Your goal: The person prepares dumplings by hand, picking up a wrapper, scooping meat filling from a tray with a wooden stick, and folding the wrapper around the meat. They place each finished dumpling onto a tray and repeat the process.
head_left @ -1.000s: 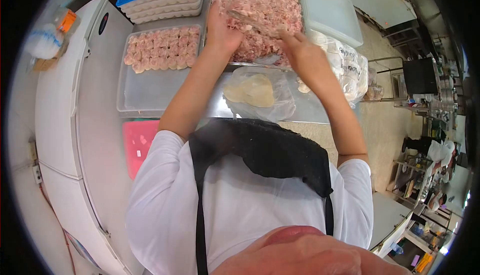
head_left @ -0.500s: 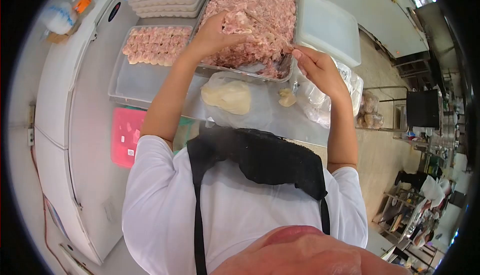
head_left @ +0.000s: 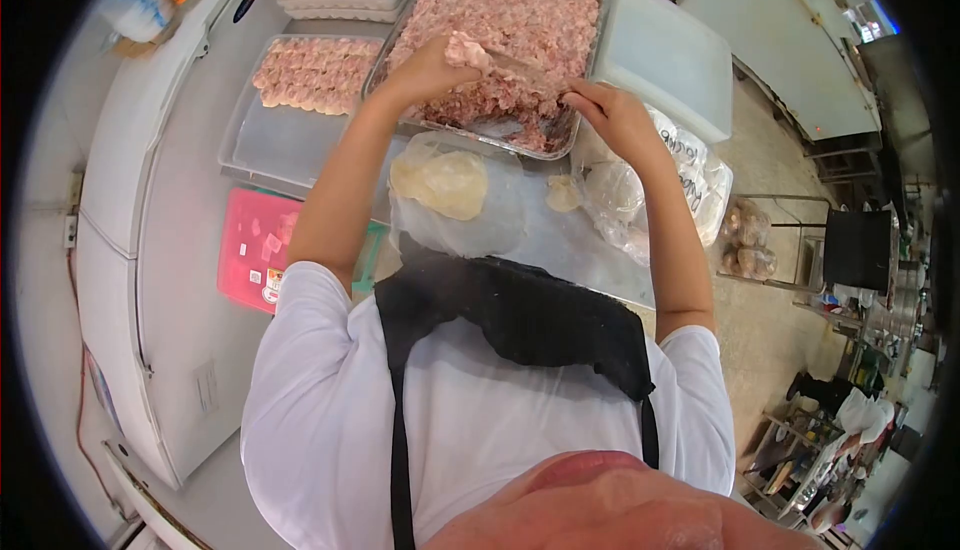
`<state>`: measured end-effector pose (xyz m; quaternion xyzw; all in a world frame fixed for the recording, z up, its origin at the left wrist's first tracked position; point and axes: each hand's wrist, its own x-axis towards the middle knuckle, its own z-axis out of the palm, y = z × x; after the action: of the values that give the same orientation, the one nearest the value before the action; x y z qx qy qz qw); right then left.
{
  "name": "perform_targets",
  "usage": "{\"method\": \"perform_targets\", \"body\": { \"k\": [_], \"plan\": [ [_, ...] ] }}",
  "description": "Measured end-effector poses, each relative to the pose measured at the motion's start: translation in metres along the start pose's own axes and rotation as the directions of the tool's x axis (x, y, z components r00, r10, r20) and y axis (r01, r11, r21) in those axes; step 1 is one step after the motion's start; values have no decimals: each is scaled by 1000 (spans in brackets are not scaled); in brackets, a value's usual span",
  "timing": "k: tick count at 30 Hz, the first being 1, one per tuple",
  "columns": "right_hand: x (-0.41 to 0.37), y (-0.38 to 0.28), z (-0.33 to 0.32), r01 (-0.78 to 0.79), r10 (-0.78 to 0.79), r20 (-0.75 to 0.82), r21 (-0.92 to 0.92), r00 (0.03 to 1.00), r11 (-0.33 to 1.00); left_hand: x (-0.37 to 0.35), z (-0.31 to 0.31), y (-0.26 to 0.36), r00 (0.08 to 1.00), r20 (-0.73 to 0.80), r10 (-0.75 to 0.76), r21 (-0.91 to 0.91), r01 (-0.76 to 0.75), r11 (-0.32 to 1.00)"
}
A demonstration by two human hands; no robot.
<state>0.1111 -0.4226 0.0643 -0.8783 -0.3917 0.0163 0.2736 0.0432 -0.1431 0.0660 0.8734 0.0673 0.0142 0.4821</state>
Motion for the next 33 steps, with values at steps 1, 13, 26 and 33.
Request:
{"method": "perform_targets", "body": {
  "k": [1, 13, 26, 33],
  "plan": [
    [-3, -16, -8, -78, 71, -62, -101, 996, 992, 4, 5, -9, 999, -48, -14, 18, 15, 1000],
    [-31, 13, -13, -247, 245, 29, 116, 969, 962, -21, -13, 14, 993, 35, 116, 142, -120, 983],
    [-17, -48, -3, -69, 55, -83, -164, 995, 984, 2, 4, -20, 982, 54, 179, 139, -185, 973],
    [-24, 7, 40, -170, 185, 15, -321, 983, 932, -22, -10, -2, 993, 52, 107, 56, -110, 992]
  ]
}}
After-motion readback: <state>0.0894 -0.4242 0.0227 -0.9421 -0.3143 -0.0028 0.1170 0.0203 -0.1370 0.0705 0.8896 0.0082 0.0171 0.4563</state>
